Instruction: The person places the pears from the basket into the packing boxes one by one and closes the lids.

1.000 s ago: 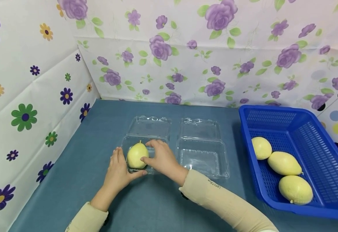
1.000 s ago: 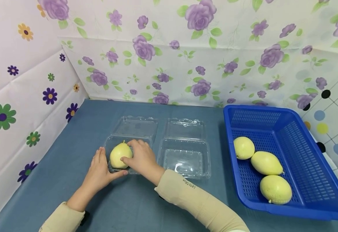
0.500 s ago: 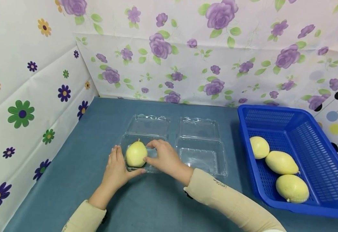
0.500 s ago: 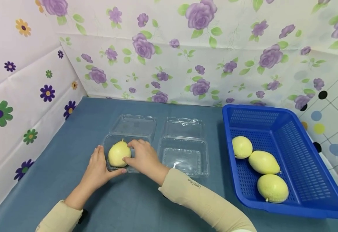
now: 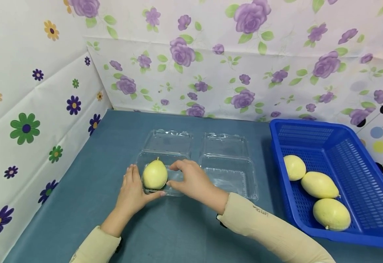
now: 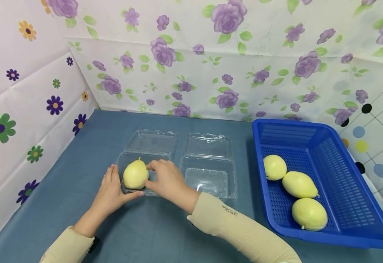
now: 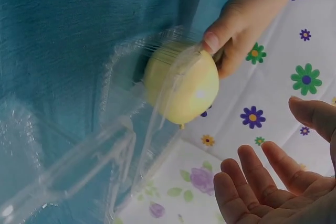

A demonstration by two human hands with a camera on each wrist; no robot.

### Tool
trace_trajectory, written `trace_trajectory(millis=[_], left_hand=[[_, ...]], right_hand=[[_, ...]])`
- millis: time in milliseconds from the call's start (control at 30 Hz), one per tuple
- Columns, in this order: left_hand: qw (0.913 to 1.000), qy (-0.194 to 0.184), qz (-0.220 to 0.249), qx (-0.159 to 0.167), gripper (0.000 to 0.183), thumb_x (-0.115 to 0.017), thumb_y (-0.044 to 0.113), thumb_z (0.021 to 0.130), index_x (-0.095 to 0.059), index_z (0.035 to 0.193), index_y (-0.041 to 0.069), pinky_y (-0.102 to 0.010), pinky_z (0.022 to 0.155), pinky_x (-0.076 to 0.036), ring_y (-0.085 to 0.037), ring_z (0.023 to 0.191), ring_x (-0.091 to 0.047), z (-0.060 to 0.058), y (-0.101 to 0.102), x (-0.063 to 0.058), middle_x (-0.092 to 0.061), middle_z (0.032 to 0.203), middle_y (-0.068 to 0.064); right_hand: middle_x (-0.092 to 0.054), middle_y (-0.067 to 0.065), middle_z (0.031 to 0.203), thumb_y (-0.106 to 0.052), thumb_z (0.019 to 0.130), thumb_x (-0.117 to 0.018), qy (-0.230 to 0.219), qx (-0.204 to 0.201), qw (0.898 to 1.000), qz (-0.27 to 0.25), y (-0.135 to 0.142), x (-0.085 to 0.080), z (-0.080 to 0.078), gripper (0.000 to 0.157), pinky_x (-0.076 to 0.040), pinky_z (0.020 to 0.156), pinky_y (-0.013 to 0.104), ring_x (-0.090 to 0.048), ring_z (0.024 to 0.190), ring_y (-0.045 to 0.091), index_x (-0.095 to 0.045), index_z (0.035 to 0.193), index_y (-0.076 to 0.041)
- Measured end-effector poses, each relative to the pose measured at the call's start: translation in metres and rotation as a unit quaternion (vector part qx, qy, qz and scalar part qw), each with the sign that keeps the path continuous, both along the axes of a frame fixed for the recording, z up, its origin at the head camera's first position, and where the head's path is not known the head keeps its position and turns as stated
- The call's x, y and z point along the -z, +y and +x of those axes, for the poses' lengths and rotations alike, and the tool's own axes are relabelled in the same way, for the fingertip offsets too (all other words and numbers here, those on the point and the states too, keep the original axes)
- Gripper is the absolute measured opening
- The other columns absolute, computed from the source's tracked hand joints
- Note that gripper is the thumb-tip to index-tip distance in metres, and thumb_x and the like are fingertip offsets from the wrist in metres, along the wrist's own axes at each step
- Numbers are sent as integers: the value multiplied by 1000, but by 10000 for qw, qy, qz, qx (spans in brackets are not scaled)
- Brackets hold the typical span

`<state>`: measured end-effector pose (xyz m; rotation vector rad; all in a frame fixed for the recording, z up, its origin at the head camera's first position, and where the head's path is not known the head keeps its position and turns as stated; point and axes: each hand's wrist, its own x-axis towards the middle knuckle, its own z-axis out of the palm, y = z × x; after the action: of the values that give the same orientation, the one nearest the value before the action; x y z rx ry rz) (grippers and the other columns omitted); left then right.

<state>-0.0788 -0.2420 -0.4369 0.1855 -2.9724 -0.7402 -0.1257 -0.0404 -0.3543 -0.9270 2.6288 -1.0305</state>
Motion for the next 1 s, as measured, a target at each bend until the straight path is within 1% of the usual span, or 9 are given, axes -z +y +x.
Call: trace_trajectory(millis=[133, 367, 433, 533, 633, 733, 767, 900, 1000], left_hand=[[9999, -104, 7, -20, 127, -81, 56, 66, -13, 145, -17, -65, 108, -21, -54, 138, -15, -1, 0, 0, -13, 149, -38], [9998, -190, -14, -13, 128, -80, 58, 65, -13, 145, -17, -65, 108, -21, -54, 138, -14, -1, 2, 0, -12, 150, -38], [9998, -185, -5, -21, 128, -80, 58, 65, -13, 145, -17, -65, 108, -21, -54, 138, -14, -1, 2, 0, -12, 150, -38], [9999, -148, -2, -44, 128, -80, 57, 65, -13, 145, -16, -65, 108, -22, -54, 138, -15, -1, 3, 0, -13, 150, -38], [9999, -111, -13, -59, 128, -81, 57, 64, -13, 145, -16, -65, 108, -21, -54, 137, -15, -1, 2, 0, -13, 150, -38], [9999, -118, -22, -60, 128, -81, 57, 64, -13, 145, -16, -64, 109, -20, -53, 138, -14, -1, 2, -1, -13, 150, -37], [9999, -131, -22, -62, 128, -81, 57, 64, -13, 145, -16, -64, 109, -20, -53, 138, -14, -1, 2, -1, -13, 150, -37], [9998, -155, -19, -77, 129, -80, 58, 65, -12, 145, -16, -64, 109, -20, -53, 138, -14, -1, 2, 0, -12, 150, -37], [9999, -144, -18, -88, 128, -81, 58, 65, -12, 145, -16, -63, 109, -19, -52, 139, -13, -1, 1, 0, -12, 150, -37]], right_hand=[[-65, 6, 111, -23, 83, -75, -1, 25, 9999, 108, 5, -3, 3, 36, -51, 86, 41, -59, 106, 25, -65, 114, -9], [-66, 7, 109, -24, 82, -76, 100, -77, 9998, 161, 13, -7, 7, 35, -49, 85, 40, -58, 102, 25, -67, 112, -8], [-66, 7, 109, -24, 81, -77, 134, -107, 9998, 137, 16, -7, 7, 35, -49, 85, 40, -58, 101, 25, -67, 111, -8], [-66, 7, 109, -22, 81, -77, 128, -106, 9999, 47, 21, -10, 8, 34, -48, 89, 42, -59, 102, 25, -67, 110, -8], [-66, 8, 110, -21, 81, -77, 80, -58, 10000, 10, 25, -13, 10, 34, -47, 90, 44, -59, 104, 27, -67, 110, -8], [-66, 7, 110, -21, 81, -76, 24, -30, 10000, 76, 29, -16, 13, 34, -48, 89, 43, -58, 105, 27, -67, 111, -8], [-66, 7, 110, -21, 81, -77, 17, -25, 10000, 84, 30, -17, 13, 34, -49, 86, 42, -57, 104, 27, -67, 111, -8], [-66, 7, 110, -21, 80, -77, 54, -29, 10000, 60, 33, -20, 16, 34, -49, 85, 42, -57, 104, 28, -67, 110, -8], [-66, 6, 109, -21, 80, -77, 94, -7, 9999, 88, 36, -22, 16, 34, -49, 85, 42, -57, 104, 27, -67, 110, -9]])
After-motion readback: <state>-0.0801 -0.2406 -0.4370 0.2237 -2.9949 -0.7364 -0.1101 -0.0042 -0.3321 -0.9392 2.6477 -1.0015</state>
